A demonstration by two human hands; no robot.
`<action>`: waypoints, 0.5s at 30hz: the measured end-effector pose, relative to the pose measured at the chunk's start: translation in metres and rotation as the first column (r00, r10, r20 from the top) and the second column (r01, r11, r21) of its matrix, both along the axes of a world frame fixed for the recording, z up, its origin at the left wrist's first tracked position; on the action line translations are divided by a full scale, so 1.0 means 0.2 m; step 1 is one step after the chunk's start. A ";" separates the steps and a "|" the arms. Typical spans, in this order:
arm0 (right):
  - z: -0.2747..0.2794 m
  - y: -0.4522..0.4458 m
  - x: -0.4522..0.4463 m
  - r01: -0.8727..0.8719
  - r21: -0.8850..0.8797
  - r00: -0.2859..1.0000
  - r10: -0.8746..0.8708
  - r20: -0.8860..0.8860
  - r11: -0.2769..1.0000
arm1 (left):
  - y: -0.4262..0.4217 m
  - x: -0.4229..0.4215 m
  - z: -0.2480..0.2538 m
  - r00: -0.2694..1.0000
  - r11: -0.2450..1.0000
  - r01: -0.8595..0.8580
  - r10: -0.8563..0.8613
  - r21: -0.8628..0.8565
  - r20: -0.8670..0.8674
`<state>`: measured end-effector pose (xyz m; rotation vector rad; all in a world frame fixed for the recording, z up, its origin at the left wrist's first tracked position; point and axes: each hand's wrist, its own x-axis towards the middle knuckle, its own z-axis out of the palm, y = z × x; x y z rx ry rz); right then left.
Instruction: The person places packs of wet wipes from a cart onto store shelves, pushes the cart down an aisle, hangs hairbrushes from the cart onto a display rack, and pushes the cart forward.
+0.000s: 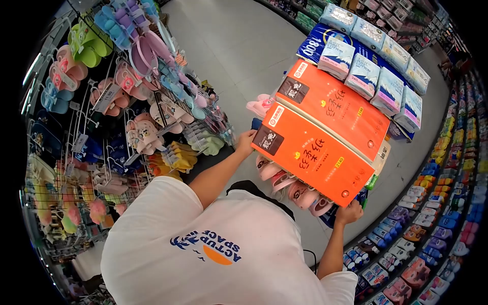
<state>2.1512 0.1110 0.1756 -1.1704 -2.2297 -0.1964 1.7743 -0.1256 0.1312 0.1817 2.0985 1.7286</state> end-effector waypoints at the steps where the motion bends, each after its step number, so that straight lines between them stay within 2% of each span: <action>1: 0.02 -0.05 -0.02 0.005 0.000 1.000 -0.005 -0.006 1.000 | -0.02 -0.03 0.00 1.000 1.000 -0.004 0.004 -0.019 -0.028; 2: 0.06 -0.06 -0.18 0.005 0.010 1.000 -0.005 0.010 1.000 | -0.01 -0.20 0.00 0.999 0.998 0.038 -0.036 -0.049 0.024; 4: 0.07 -0.13 -0.19 0.029 -0.021 0.999 -0.029 0.025 0.999 | -0.07 -0.22 0.15 0.998 0.994 0.052 -0.050 -0.095 0.025; 5: 0.04 -0.03 -0.06 0.029 -0.016 0.999 -0.029 0.038 0.999 | 0.03 -0.11 0.17 0.998 0.986 0.068 -0.067 -0.154 0.010; 8: 0.07 -0.11 -0.08 0.110 -0.077 0.982 -0.096 0.163 0.991 | -0.02 -0.18 0.17 0.993 0.971 0.111 -0.101 -0.213 0.058; 10: 0.15 -0.21 -0.20 0.203 -0.196 0.961 -0.156 0.230 0.959 | -0.07 -0.29 0.20 0.986 0.963 0.147 -0.126 -0.227 0.108; 11: 0.16 -0.27 -0.22 0.172 -0.151 0.964 -0.134 0.231 0.974 | -0.10 -0.31 0.22 0.984 0.968 0.150 -0.126 -0.202 0.129; 13: 0.16 -0.24 -0.12 0.229 -0.196 0.953 -0.179 0.246 0.953 | -0.07 -0.21 0.31 0.982 0.966 0.147 -0.117 -0.212 0.148; 14: 0.17 -0.31 -0.15 0.245 -0.213 0.965 -0.216 0.151 0.946 | -0.10 -0.23 0.27 0.984 0.963 0.143 -0.113 -0.228 0.141; 15: 0.21 -0.35 -0.17 0.248 -0.194 0.962 -0.217 0.166 0.949 | -0.15 -0.26 0.30 0.983 0.965 0.143 -0.112 -0.219 0.147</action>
